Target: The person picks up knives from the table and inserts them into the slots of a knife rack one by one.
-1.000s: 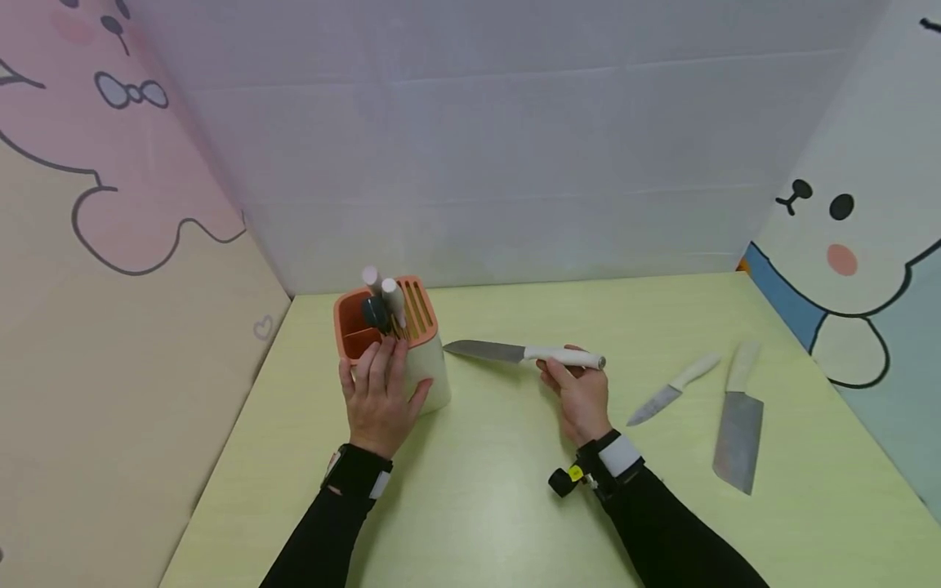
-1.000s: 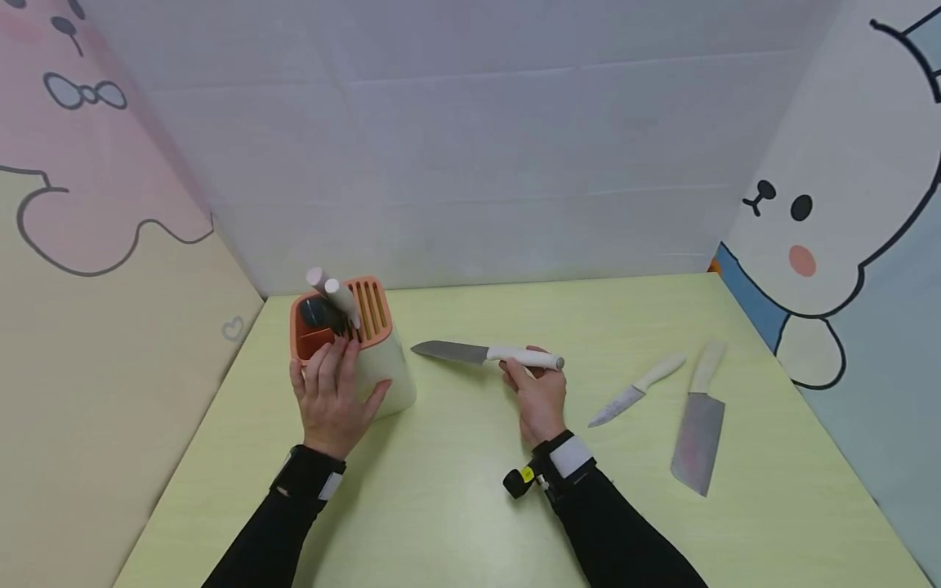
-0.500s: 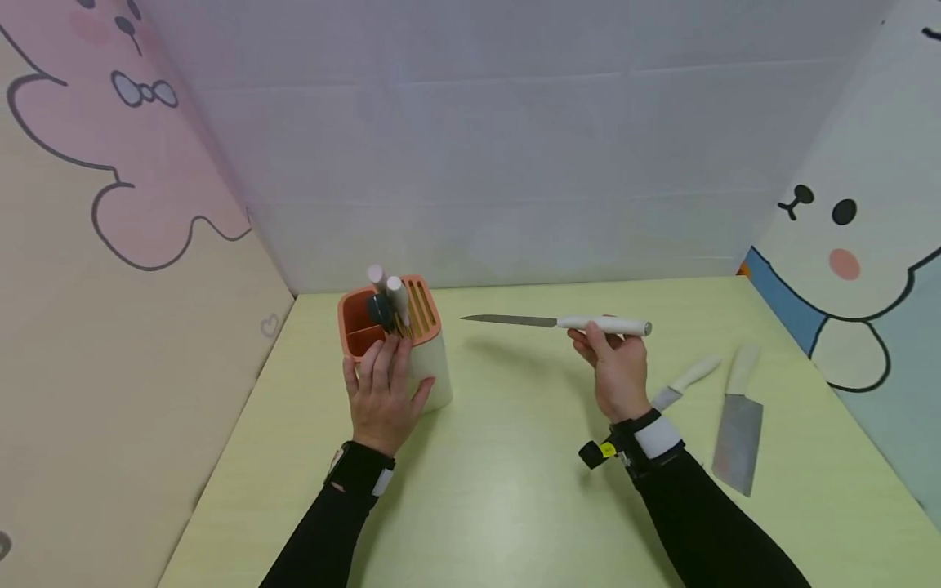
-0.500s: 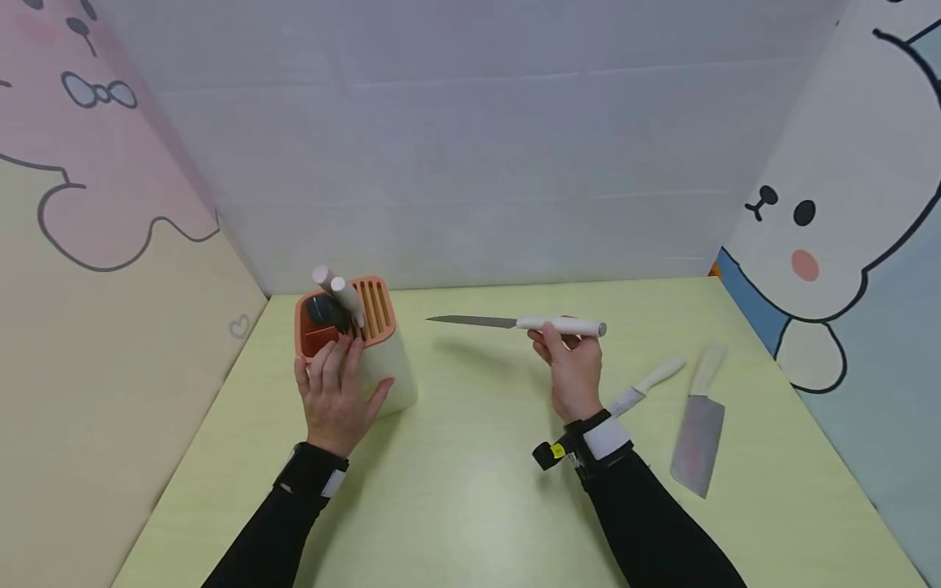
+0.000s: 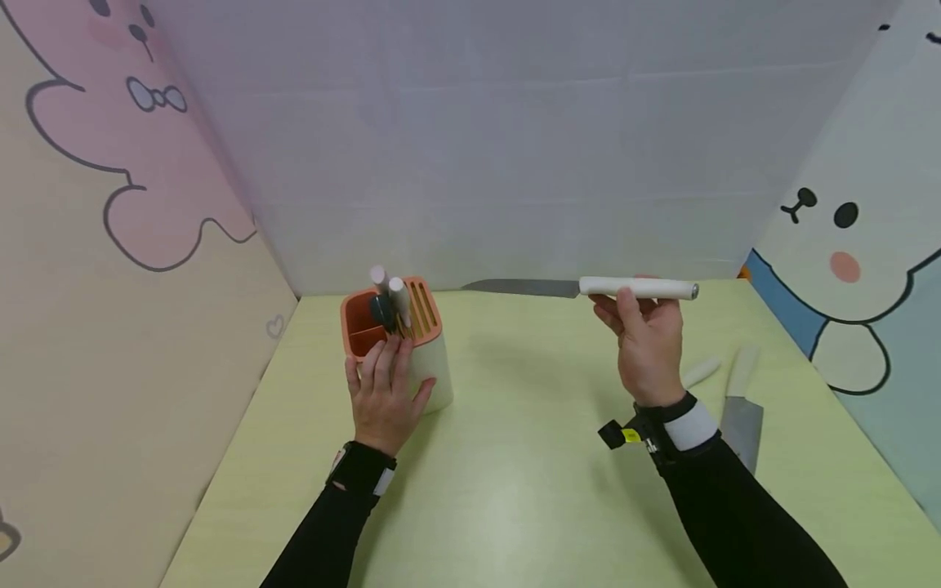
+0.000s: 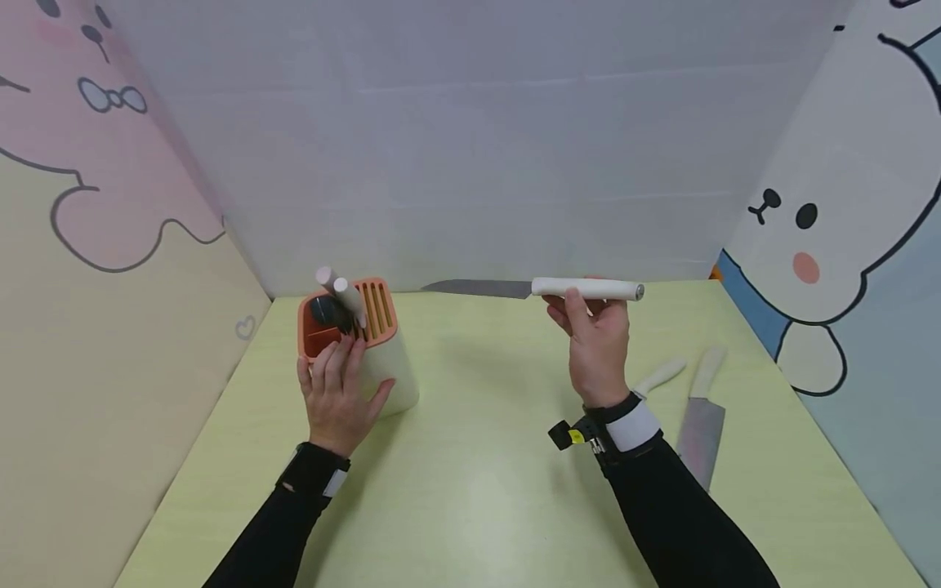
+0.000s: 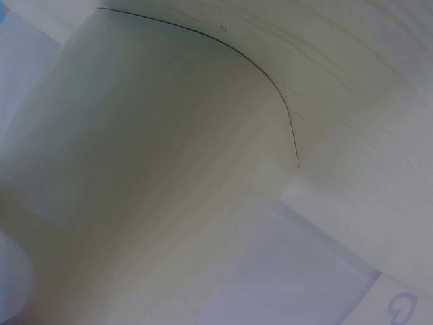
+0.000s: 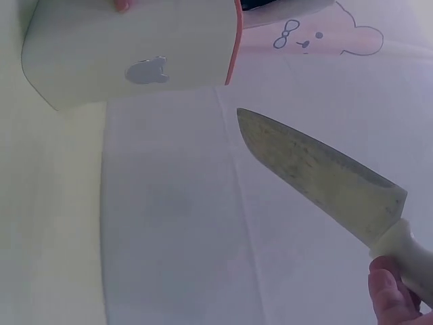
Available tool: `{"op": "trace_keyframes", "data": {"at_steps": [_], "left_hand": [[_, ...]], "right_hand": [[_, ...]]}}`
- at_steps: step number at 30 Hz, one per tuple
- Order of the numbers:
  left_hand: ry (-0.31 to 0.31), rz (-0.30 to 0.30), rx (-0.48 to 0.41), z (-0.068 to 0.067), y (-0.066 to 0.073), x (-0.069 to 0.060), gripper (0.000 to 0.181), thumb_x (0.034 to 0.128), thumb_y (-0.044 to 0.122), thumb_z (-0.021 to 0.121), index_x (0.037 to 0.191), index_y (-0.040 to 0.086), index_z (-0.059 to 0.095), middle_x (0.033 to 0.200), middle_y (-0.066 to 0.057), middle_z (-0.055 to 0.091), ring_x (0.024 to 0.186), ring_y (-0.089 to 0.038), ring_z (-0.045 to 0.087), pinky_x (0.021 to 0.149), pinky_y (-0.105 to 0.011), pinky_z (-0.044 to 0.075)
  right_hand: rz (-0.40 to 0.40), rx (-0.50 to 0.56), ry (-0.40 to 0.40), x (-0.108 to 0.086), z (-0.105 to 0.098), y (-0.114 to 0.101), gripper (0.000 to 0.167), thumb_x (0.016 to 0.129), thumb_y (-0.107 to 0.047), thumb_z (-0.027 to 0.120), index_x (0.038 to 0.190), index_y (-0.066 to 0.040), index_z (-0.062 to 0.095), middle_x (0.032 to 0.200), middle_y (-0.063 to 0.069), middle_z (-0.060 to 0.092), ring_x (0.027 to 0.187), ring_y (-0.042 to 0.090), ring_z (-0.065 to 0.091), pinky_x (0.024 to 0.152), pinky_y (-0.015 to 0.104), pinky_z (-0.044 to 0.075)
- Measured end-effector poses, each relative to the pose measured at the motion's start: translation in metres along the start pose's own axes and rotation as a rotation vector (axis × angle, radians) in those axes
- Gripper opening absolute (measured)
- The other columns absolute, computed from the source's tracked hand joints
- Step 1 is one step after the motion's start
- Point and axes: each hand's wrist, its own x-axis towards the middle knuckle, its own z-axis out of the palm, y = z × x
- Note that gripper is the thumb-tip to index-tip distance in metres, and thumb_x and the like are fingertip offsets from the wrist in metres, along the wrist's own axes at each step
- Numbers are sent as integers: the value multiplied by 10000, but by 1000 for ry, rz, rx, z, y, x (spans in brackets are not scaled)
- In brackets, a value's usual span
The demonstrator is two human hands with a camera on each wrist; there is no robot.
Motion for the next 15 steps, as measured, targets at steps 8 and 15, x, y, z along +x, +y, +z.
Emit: {"op": "trace_keyframes", "data": {"at_steps": [8,15], "left_hand": [[1,1,-4,4,2,3,941,598,343,910,1374,46,467,1364,-145,457,1231,-316,400,1031,-574,239],[-8,4,1,7,5,7,910,614,345,902,1365,51,478,1346,-136,474,1214,-316,407,987,-582,275]], "right_hand": [[-225,-80,-237,5,25,-33,310,977,54,436,1283,48,388,1175,250,539,965,298,676,862,398,531],[-304,-142,-388,8,48,-48,338,959,40,503,1270,96,385,1163,237,550,952,292,673,862,413,526]]}}
